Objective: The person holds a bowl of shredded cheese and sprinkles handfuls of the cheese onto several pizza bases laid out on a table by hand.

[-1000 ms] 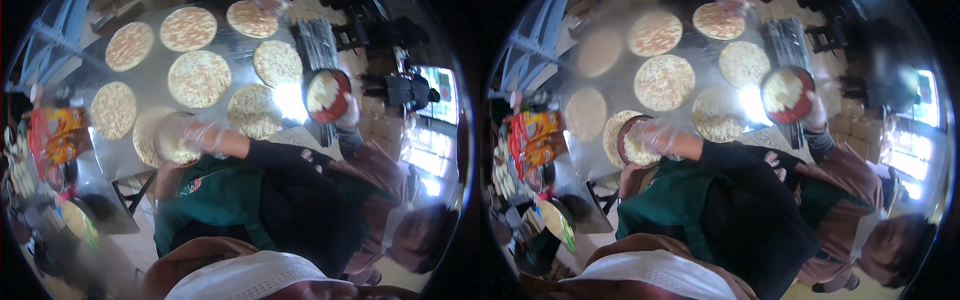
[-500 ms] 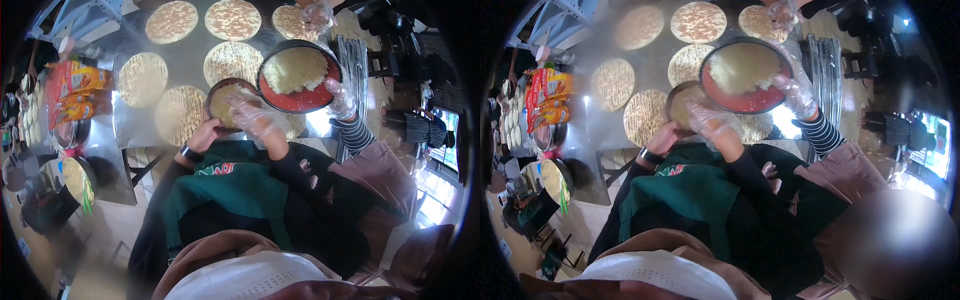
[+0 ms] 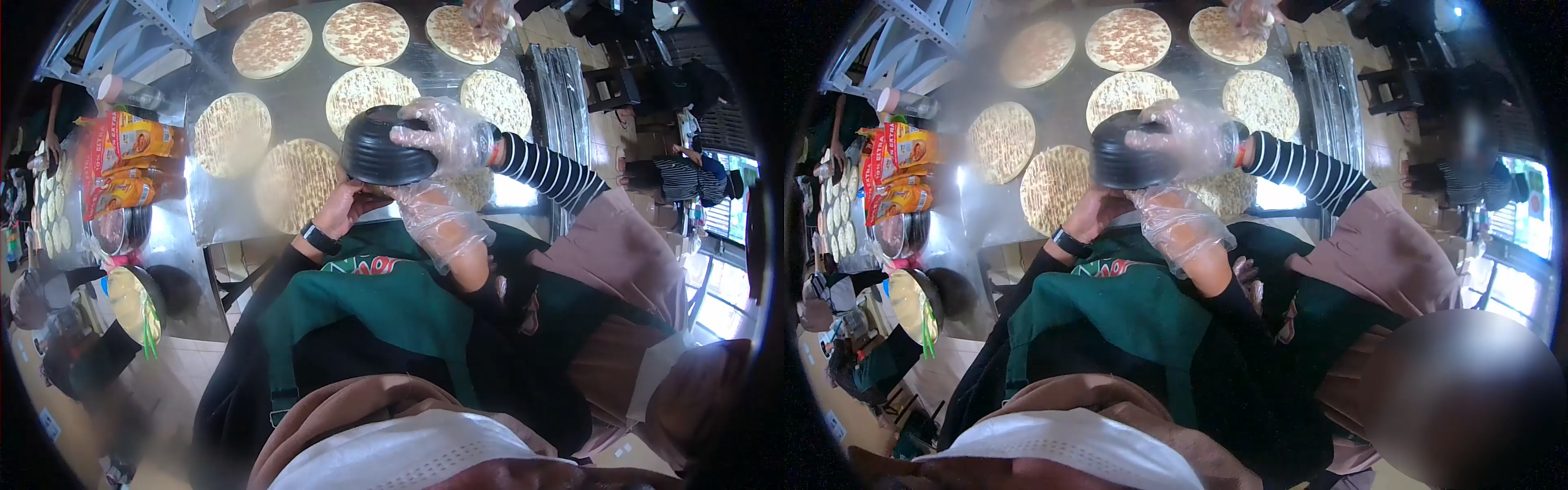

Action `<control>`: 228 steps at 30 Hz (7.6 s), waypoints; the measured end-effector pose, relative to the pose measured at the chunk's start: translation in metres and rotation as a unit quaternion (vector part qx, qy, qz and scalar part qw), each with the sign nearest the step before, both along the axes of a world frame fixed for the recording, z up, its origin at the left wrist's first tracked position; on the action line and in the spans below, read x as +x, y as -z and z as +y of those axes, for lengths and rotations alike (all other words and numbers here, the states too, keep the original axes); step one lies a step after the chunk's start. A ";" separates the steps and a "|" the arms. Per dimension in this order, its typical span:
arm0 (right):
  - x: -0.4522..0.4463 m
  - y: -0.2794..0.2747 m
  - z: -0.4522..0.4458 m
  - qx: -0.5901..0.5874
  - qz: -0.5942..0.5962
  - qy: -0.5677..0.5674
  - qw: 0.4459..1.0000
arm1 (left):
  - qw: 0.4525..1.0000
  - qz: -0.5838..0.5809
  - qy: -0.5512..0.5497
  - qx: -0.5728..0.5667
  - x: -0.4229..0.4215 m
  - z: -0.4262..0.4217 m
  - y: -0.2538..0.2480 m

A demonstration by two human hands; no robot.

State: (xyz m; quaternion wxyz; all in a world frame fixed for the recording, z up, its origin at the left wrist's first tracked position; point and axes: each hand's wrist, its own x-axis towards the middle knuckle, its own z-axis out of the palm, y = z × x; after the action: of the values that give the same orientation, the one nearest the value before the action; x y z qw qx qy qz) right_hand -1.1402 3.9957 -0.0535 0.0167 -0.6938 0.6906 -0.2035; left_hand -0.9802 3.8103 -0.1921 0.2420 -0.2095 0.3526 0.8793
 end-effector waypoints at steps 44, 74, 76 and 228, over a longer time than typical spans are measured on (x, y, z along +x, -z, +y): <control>0.166 0.046 -0.056 0.054 0.050 0.558 0.827 | 0.999 0.040 0.005 -0.025 0.010 -0.002 -0.006; 0.044 0.009 -0.042 0.065 0.213 0.723 0.654 | 0.997 0.074 -0.009 -0.003 0.010 -0.005 -0.007; 0.019 0.043 0.002 0.080 0.166 0.777 0.602 | 0.997 0.081 -0.003 0.003 0.008 -0.003 -0.009; -0.021 0.121 -0.078 -0.075 -0.253 0.453 0.851 | 0.978 -0.088 -0.189 -0.026 0.076 -0.084 0.009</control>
State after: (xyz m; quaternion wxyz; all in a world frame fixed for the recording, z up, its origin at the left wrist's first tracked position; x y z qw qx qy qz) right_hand -1.1609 3.9172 -0.1747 0.0452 -0.2274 0.8830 -0.4081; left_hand -0.9039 3.7264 -0.2012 0.0959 -0.3548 0.3068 0.8780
